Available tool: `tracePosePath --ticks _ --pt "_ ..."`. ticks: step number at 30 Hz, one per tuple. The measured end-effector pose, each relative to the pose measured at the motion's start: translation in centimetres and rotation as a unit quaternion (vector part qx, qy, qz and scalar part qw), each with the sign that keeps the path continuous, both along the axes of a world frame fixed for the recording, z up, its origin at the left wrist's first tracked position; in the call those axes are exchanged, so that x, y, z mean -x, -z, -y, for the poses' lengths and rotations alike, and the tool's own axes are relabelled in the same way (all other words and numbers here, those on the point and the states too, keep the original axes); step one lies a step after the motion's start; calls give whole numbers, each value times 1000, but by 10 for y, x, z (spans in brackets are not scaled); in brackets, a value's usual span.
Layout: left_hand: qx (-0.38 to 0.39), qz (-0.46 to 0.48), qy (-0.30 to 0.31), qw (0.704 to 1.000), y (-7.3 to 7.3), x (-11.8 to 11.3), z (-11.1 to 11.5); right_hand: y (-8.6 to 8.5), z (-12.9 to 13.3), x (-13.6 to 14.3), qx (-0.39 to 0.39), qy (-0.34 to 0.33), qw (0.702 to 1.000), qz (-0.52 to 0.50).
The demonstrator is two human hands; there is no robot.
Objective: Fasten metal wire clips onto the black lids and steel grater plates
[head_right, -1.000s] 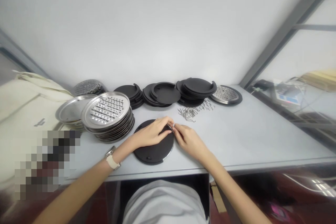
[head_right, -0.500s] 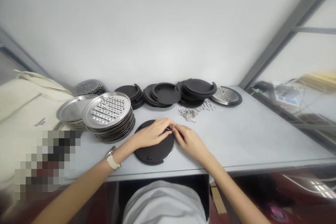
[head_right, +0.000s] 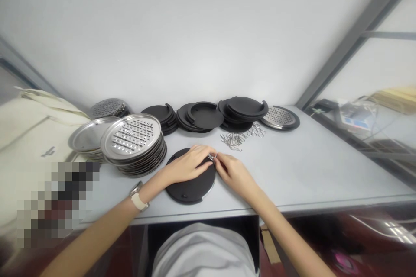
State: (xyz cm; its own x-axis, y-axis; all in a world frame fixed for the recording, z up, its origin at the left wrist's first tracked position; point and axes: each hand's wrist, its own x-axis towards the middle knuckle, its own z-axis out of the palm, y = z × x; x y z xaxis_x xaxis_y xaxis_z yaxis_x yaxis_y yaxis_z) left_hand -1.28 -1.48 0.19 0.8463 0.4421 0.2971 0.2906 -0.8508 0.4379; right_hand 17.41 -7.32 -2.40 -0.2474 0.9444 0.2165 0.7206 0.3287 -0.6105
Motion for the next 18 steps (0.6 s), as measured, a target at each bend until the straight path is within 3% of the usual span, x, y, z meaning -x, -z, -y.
tracePosePath --ticks 18 --pt "-7 3 -10 1000 2 -1 -2 0 1 0 -9 -10 1000 -25"
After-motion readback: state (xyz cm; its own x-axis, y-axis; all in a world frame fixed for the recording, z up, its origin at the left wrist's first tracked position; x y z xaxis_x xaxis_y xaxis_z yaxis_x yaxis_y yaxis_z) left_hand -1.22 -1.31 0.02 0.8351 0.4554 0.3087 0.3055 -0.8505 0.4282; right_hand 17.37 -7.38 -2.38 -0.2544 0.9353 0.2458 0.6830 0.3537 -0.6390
